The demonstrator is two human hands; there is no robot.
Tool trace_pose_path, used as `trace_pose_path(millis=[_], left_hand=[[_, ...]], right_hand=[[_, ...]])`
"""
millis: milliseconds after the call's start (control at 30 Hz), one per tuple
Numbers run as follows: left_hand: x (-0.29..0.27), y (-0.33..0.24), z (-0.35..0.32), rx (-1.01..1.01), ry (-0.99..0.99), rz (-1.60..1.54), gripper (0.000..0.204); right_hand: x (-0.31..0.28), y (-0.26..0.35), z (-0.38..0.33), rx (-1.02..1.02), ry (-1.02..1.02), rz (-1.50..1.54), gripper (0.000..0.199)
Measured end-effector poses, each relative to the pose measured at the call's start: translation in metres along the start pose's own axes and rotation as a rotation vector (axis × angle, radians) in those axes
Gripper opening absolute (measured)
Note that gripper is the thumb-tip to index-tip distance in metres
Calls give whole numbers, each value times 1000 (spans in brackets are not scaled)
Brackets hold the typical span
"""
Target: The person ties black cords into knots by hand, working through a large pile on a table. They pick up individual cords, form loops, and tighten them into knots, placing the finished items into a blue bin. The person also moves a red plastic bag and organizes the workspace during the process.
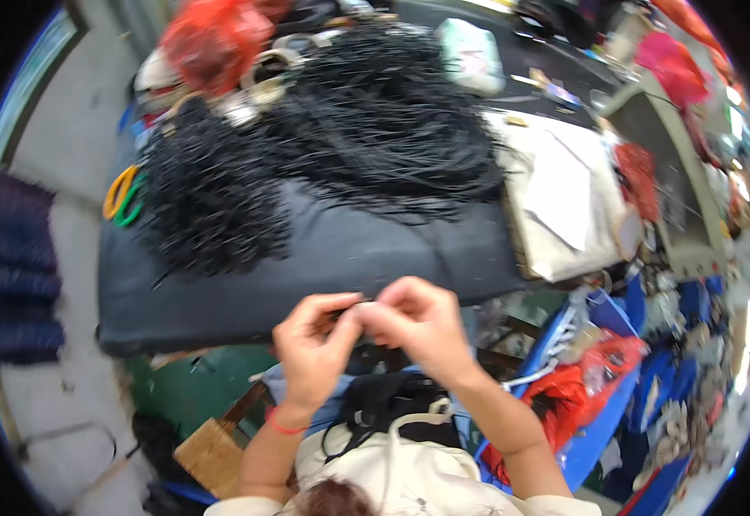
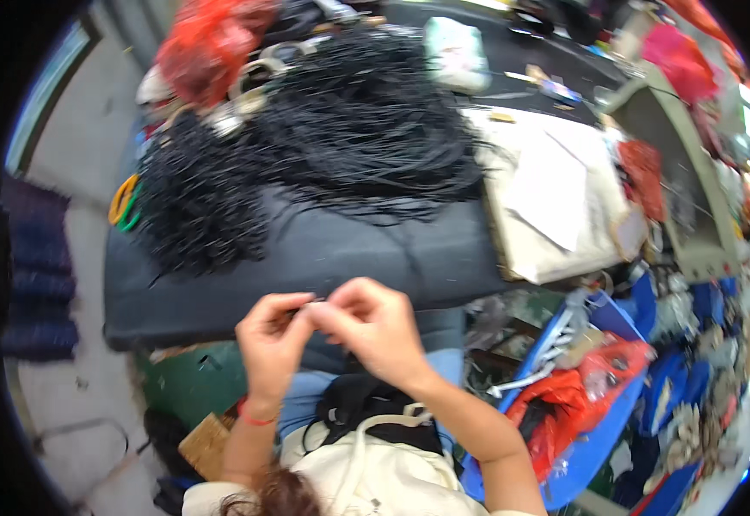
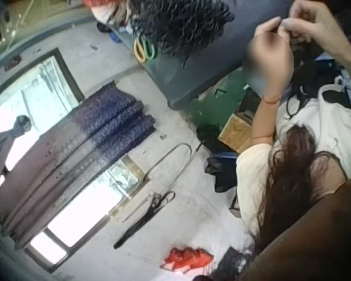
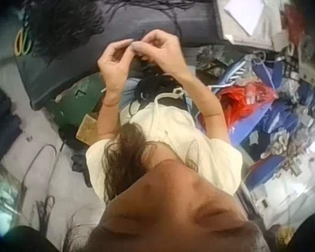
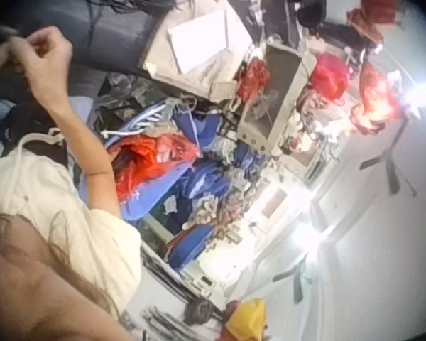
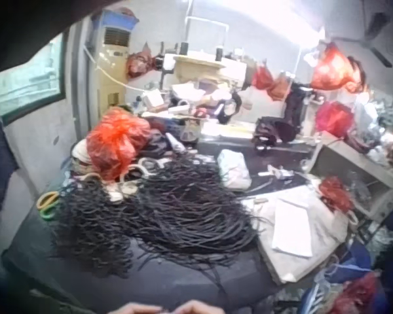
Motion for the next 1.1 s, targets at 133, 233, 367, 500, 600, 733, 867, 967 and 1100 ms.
trace_pose_path(millis=[133, 233, 367, 500, 600, 733, 867, 967, 1100], left_hand=[[-2, 4, 0, -107, 80, -65, 11], [2, 6, 1, -29, 132, 24, 16], [-1, 3, -2, -73, 212, -64, 28], [1, -8, -2, -216, 309, -170, 37], [-1, 7, -1, -291, 400, -122, 24], [-1, 4, -1, -264, 438, -93, 12], [3, 7, -3, -231, 409, -185, 11], [6, 7, -5, -217, 353, -237, 11], [16, 13, -19, -170, 294, -132, 16]], right_hand=[[-1, 9, 5, -338, 19, -400, 36], [-9, 7, 5, -498, 138, -480, 15], [-10, -3, 12, -176, 72, -147, 13], [-7, -6, 14, -165, 19, 71, 12], [-7, -9, 11, -65, 26, 145, 11], [-3, -14, 10, -68, 11, 94, 14], [-5, -16, 11, -99, -7, 118, 16], [-4, -13, 10, -152, -37, 101, 17], [-11, -16, 15, -323, -153, 60, 17]])
Point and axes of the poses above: each hand's wrist, its own z-axis towards the middle knuckle, its own x-axis out of the palm, y = z × x, the point moved 3 cm from there along z, towards the middle knuckle, and after that the axes turned 13 degrees about z, right-handed, at the moved point
